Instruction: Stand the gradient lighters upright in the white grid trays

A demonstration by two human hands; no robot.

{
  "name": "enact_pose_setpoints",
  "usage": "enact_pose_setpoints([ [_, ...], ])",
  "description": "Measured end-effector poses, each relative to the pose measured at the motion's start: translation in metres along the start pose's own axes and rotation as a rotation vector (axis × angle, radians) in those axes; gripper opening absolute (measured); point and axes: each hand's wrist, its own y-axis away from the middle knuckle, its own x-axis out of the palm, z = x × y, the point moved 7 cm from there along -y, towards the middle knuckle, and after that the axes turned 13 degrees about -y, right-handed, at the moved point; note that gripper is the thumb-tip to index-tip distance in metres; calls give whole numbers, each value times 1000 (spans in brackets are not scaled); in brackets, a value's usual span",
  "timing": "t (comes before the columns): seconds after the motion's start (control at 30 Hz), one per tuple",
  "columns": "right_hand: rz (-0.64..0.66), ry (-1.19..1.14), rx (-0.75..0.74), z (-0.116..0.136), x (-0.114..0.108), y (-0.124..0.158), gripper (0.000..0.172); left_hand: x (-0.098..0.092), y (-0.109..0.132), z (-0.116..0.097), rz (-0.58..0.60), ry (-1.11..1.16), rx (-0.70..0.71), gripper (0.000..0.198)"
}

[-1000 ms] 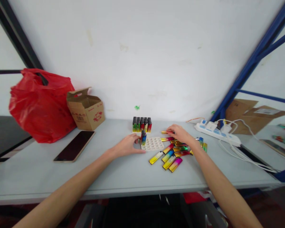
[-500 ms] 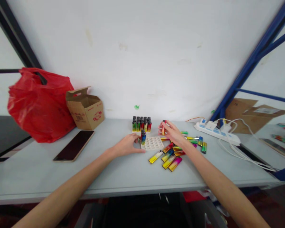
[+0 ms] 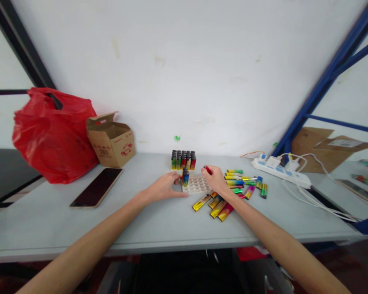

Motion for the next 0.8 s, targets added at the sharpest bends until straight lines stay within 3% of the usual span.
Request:
enact_pose_setpoints([
  [0.17, 25, -10, -32, 6, -2, 2, 46, 0, 0, 0, 0, -4, 4, 68],
  [0.3, 176, -66, -20, 10, 7, 7, 45, 1, 0, 1, -9, 2, 12, 68],
  [0.5, 323, 45, -255, 33, 23, 18, 51, 3, 0, 1, -28, 6, 35, 70],
  [0.8, 420, 108, -198, 24, 42, 24, 43, 1, 0, -1, -23, 7, 33, 65],
])
